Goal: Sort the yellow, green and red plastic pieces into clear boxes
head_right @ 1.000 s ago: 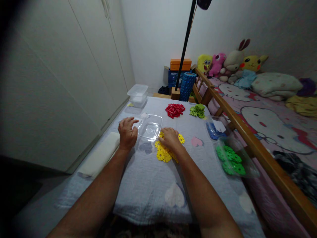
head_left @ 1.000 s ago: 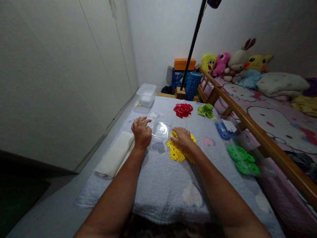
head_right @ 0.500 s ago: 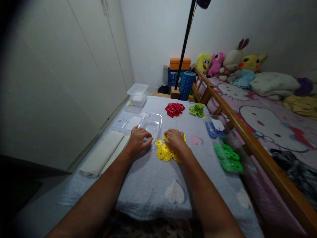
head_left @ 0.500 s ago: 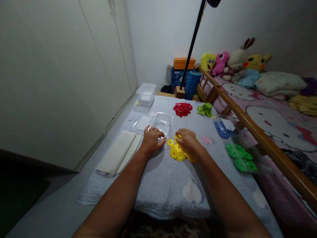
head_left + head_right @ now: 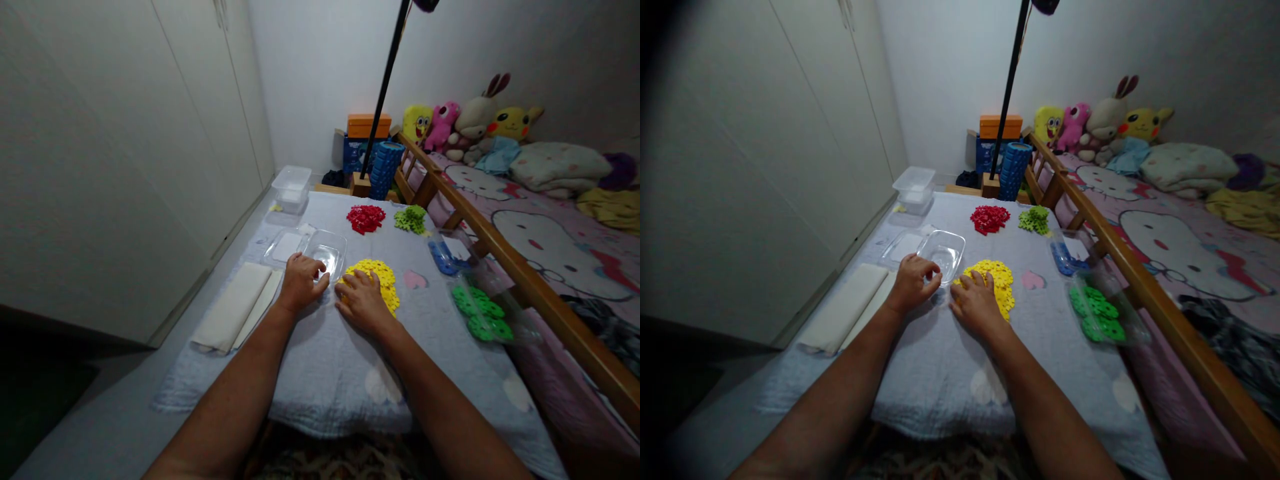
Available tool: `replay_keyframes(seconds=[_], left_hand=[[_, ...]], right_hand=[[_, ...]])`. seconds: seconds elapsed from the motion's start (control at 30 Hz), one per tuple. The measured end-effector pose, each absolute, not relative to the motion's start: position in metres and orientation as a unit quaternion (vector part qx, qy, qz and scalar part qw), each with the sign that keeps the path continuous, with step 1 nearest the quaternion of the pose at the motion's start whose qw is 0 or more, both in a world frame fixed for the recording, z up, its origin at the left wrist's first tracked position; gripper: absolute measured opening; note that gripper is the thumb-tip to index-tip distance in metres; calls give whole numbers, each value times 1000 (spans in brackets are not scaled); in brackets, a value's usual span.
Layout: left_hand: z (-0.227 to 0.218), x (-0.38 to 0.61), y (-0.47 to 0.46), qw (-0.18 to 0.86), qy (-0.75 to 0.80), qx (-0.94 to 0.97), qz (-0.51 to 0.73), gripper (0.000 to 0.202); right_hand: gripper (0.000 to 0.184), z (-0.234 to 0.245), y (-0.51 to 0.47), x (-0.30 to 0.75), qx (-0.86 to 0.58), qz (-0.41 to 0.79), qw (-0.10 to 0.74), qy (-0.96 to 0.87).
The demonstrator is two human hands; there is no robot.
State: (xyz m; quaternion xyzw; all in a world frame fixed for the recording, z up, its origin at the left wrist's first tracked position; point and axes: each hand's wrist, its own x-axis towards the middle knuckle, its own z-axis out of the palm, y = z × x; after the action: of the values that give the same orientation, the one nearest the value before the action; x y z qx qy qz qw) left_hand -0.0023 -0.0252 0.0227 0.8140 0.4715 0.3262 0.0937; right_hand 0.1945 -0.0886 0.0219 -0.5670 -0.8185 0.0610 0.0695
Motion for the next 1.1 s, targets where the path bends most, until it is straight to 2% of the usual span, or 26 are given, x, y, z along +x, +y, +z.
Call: replay_keyframes(seconds=[0.3, 0.47, 0.57, 0.73, 0.87, 1.1], left_hand=[[22, 2, -34, 80, 482, 809, 327, 14], [30, 5, -42, 67, 512, 775, 365, 13], [29, 4, -42, 81, 552, 718, 416, 21], [17, -1, -33, 187, 597, 625, 466, 37], [12, -3, -26, 261, 605, 567, 495, 38], [7, -5, -16, 419, 561, 454, 552, 44]], right_hand=[[24, 17, -77, 211, -596, 37, 106, -795], [27, 15, -70, 230, -615, 46, 194, -763], [28, 17, -69, 248, -634, 47, 242, -733], [28, 17, -73, 264, -650, 44, 220, -726], [30, 13, -75, 262, -640, 59, 181, -744], [20, 12, -74, 258, -645, 58, 192, -738]])
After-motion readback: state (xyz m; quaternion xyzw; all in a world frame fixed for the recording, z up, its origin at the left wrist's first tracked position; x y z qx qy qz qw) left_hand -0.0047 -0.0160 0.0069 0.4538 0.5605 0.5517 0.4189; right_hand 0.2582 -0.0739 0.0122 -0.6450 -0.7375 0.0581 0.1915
